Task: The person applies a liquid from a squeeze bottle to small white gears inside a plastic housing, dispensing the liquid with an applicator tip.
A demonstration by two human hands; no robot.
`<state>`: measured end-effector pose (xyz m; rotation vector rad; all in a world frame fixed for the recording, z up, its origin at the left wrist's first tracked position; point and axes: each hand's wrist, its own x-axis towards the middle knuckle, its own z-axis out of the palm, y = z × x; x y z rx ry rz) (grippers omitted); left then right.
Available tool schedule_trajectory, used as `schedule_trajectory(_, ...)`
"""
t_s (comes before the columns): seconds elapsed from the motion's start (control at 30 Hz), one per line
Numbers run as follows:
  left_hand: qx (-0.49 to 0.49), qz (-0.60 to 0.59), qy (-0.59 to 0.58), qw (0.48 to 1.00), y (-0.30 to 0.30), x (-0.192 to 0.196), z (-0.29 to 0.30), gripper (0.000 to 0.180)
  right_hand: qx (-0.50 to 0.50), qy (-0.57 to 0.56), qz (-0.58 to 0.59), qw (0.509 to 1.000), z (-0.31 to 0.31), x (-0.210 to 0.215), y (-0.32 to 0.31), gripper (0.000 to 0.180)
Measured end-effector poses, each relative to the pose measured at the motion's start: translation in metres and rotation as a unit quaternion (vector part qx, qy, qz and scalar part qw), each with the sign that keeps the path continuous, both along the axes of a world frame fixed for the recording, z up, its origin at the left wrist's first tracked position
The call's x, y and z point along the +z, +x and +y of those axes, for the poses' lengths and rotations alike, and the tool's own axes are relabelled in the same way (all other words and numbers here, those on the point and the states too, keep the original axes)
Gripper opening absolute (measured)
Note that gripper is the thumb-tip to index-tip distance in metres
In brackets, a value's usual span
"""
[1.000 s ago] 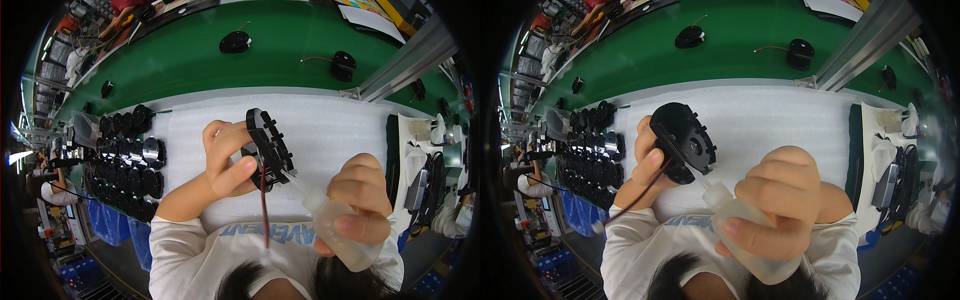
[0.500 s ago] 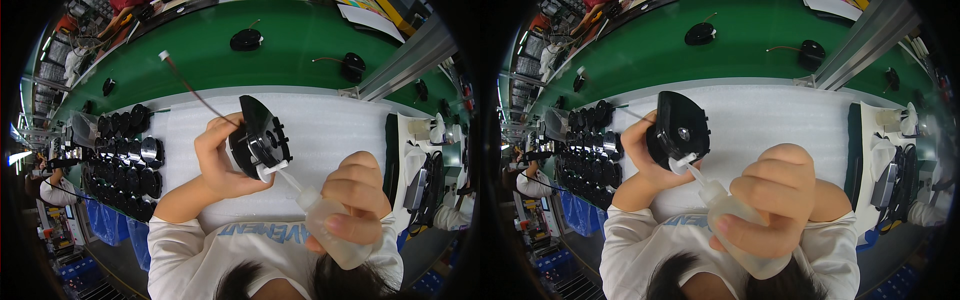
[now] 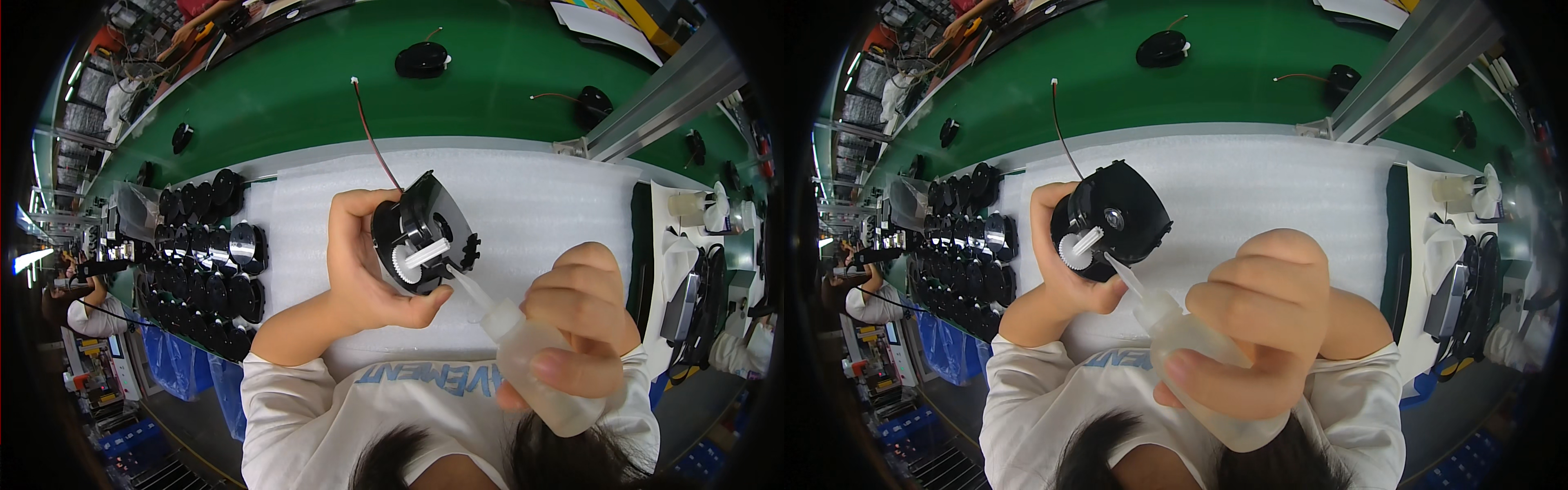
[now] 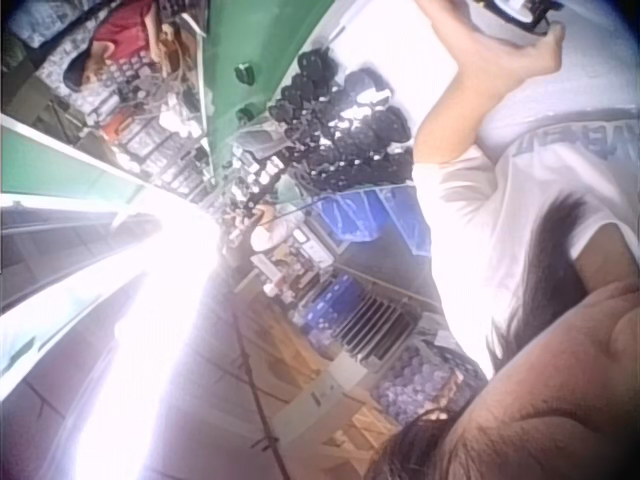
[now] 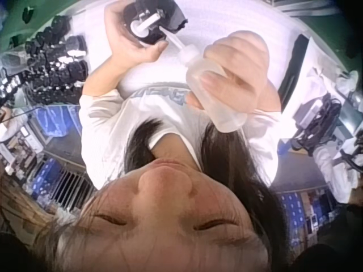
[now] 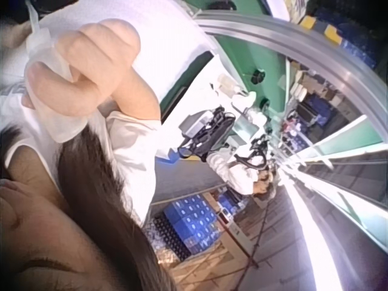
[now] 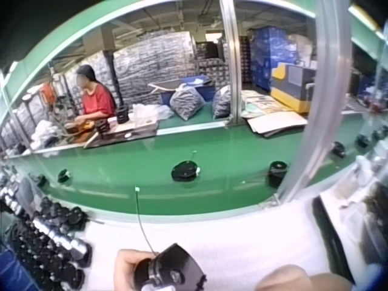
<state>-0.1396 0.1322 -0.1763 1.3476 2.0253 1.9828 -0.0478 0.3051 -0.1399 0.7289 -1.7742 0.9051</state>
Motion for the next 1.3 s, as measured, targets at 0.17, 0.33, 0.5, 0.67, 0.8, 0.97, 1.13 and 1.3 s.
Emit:
schedule_trajectory(0.17, -0.031, -0.124, 0.011, 0.992, 0.003, 0.003, -0.002, 0.071, 0.014, -0.002, -0.006, 1.000, 0.000, -0.002, 0.000, 0.034)
schedule_trajectory(0.33, -0.037, -0.210, 0.026, 0.977, 0.003, 0.005, -0.004, 0.069, 0.010, -0.001, -0.008, 1.000, 0.000, -0.002, -0.002, 0.034)
schedule_trajectory(0.5, -0.049, -0.382, 0.080, 0.920, 0.006, 0.019, -0.001, 0.066, 0.000, 0.008, -0.001, 1.000, 0.000, -0.004, -0.005, 0.034)
schedule_trajectory(0.67, -0.057, -0.414, 0.090, 0.904, 0.007, 0.018, -0.004, 0.066, 0.005, 0.017, -0.009, 1.000, 0.001, -0.003, -0.004, 0.036)
schedule_trajectory(0.8, -0.061, -0.443, 0.100, 0.889, 0.008, 0.024, 0.001, 0.071, 0.002, 0.012, -0.012, 1.000, 0.001, -0.003, -0.004, 0.035)
schedule_trajectory(0.97, -0.087, -0.456, 0.086, 0.882, 0.006, 0.024, -0.004, 0.072, 0.052, 0.031, -0.109, 0.992, 0.007, 0.005, 0.007, 0.041)
schedule_trajectory(1.13, -0.102, -0.481, 0.079, 0.867, 0.002, 0.024, -0.005, 0.075, 0.048, 0.030, -0.105, 0.993, 0.006, 0.002, 0.005, 0.043)
schedule_trajectory(1.3, -0.108, -0.492, 0.087, 0.859, 0.001, 0.025, -0.002, 0.075, 0.034, 0.050, -0.105, 0.993, 0.009, 0.005, 0.005, 0.045)
